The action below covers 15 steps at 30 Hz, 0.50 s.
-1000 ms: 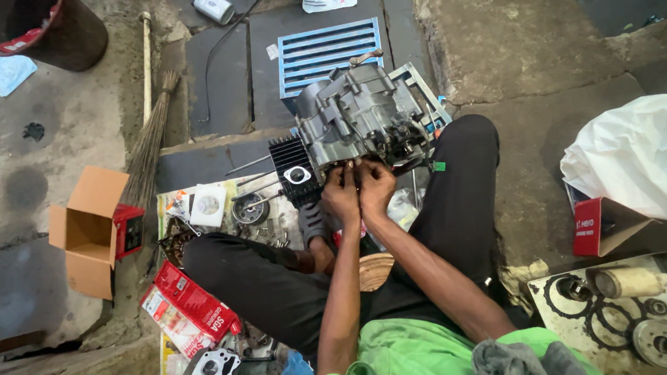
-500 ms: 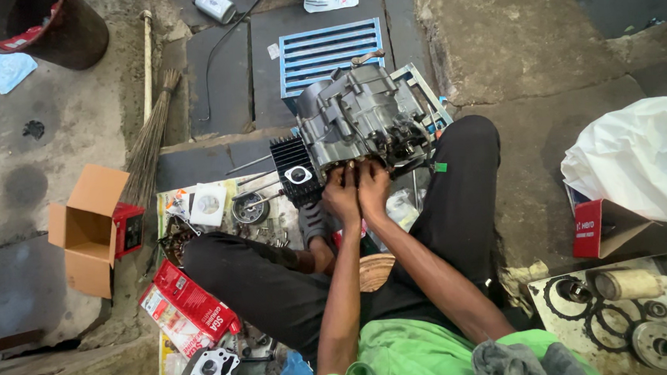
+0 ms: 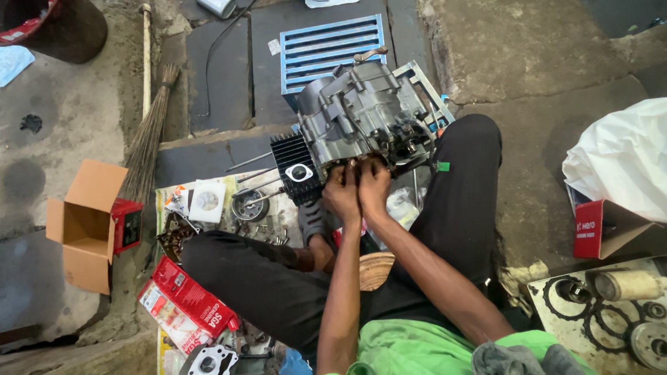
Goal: The person sits on the floor and works on a disassembled motorcycle engine. They handle small parts and use a wrench to tighten bolts on the engine block.
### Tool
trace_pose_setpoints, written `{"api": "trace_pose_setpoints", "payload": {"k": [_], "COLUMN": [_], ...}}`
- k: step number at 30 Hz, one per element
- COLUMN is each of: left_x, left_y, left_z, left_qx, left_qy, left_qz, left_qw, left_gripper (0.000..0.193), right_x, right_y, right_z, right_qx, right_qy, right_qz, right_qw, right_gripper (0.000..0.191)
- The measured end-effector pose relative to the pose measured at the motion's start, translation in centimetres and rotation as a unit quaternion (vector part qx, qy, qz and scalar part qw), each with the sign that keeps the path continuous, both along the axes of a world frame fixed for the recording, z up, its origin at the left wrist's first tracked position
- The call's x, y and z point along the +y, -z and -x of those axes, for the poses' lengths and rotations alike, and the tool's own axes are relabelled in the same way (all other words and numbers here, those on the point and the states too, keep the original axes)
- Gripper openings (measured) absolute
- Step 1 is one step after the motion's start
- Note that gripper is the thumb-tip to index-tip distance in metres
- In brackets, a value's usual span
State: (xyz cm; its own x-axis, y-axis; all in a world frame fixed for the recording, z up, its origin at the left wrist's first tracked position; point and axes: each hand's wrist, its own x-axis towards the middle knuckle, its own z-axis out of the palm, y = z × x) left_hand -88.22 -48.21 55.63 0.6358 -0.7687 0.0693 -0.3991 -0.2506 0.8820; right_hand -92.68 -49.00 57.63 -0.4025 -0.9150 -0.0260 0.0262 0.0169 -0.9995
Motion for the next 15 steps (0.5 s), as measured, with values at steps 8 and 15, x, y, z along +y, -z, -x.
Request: {"api": "trace_pose_setpoints", "payload": {"k": [8,15], "left_x": [0.16,0.12], "left_y": [0.87,0.94], "left_z": [-0.82,-0.98], "left_qx": [-0.012,-0.019], "left_qy": [0.0,-0.003], "left_qz": [0.01,0.012], "left_qw": [1.0,1.0], "left_gripper": [0.031,0.029], "right_x": [0.07,0.08], "right_y": [0.77,0.98], "right_z": [-0.73,-0.96], "right_qx": [-0.017,0.009], "right_qy": [-0.009,0.002], "right_qz": [-0.029,-0.023], "right_qw": [0.999,1.0], "right_gripper": [0.026,0.023]}}
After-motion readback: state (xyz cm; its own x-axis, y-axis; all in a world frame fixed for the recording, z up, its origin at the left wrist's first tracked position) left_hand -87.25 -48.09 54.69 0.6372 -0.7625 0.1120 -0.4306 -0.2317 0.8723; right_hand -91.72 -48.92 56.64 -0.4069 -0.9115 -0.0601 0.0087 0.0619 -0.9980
